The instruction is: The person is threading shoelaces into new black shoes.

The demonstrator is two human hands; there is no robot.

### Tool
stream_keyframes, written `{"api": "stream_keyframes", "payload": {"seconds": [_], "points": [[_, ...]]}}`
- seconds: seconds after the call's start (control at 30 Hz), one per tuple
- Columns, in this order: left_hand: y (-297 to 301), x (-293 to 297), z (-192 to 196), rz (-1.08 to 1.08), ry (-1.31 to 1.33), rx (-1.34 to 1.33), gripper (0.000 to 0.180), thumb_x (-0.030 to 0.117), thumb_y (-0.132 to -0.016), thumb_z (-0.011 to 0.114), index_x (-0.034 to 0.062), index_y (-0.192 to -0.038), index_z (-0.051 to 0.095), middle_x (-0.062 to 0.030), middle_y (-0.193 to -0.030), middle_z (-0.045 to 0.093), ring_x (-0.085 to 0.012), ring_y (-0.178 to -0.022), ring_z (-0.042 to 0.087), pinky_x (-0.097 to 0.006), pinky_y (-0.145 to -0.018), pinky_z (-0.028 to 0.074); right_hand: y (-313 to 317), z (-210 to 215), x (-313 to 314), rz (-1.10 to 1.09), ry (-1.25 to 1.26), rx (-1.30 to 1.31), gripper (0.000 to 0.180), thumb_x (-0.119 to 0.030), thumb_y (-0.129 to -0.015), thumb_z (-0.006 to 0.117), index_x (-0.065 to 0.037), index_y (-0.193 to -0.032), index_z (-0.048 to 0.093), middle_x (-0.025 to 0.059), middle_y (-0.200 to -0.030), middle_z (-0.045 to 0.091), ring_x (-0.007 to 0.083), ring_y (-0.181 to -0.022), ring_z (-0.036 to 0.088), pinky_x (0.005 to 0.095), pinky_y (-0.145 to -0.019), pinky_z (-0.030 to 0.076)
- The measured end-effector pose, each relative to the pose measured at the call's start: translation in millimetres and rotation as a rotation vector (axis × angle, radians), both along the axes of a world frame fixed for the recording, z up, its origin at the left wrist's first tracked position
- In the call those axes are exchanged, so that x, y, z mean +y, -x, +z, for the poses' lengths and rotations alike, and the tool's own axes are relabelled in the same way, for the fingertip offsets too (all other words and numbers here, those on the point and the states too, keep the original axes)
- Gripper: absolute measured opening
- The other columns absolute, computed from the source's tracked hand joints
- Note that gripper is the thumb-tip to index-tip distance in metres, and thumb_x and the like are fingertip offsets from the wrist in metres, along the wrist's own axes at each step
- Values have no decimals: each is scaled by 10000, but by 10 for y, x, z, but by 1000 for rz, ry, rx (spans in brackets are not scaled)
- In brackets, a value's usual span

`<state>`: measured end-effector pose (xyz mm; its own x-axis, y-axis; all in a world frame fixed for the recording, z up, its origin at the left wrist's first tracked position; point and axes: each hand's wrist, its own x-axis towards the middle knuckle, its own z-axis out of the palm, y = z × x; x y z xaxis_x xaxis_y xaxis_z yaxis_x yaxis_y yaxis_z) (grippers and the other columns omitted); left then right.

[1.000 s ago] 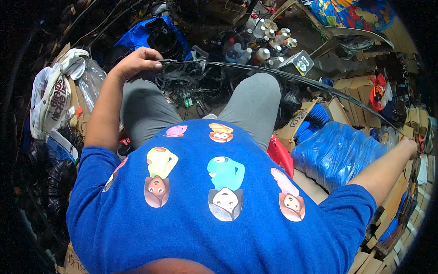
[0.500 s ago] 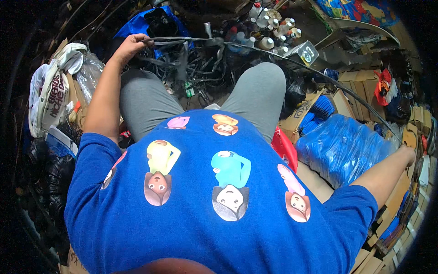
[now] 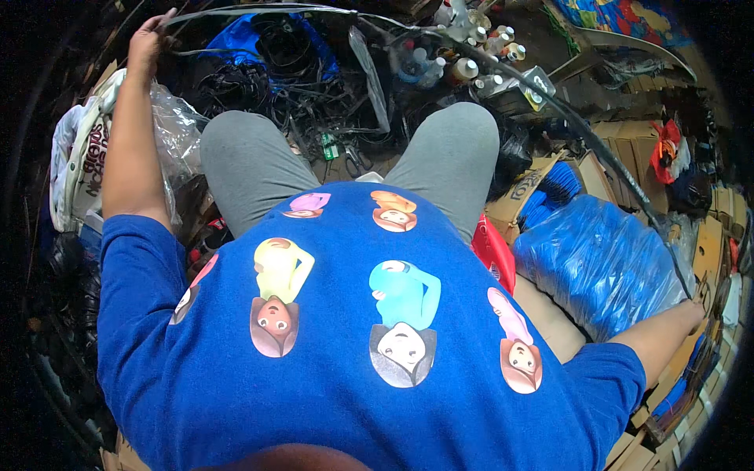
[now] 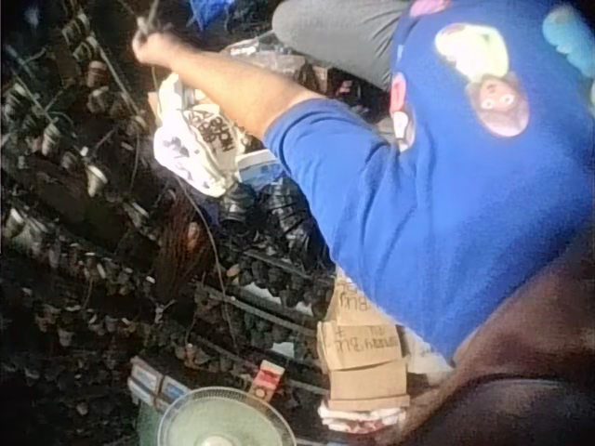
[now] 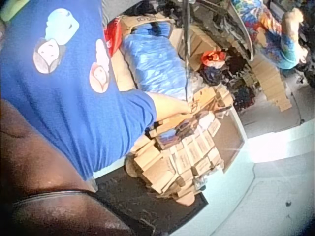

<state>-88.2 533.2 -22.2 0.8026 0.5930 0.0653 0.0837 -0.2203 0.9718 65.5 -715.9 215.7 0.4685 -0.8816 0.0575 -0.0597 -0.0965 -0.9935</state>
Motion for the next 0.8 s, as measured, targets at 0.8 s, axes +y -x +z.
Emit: {"api": "stream_keyframes", "payload": {"seconds": [0.8], "points": [[424, -2343, 2590, -1002, -433, -34, 133, 178, -842, 650, 59, -888, 613, -1, -778, 613, -75, -718, 550, -229, -669, 454, 316, -1566, 6680, 1947, 447, 22, 768, -245, -806, 686, -97, -1453, 300, 119, -1415, 403, 242, -1301, 384, 403, -1032, 363]]}}
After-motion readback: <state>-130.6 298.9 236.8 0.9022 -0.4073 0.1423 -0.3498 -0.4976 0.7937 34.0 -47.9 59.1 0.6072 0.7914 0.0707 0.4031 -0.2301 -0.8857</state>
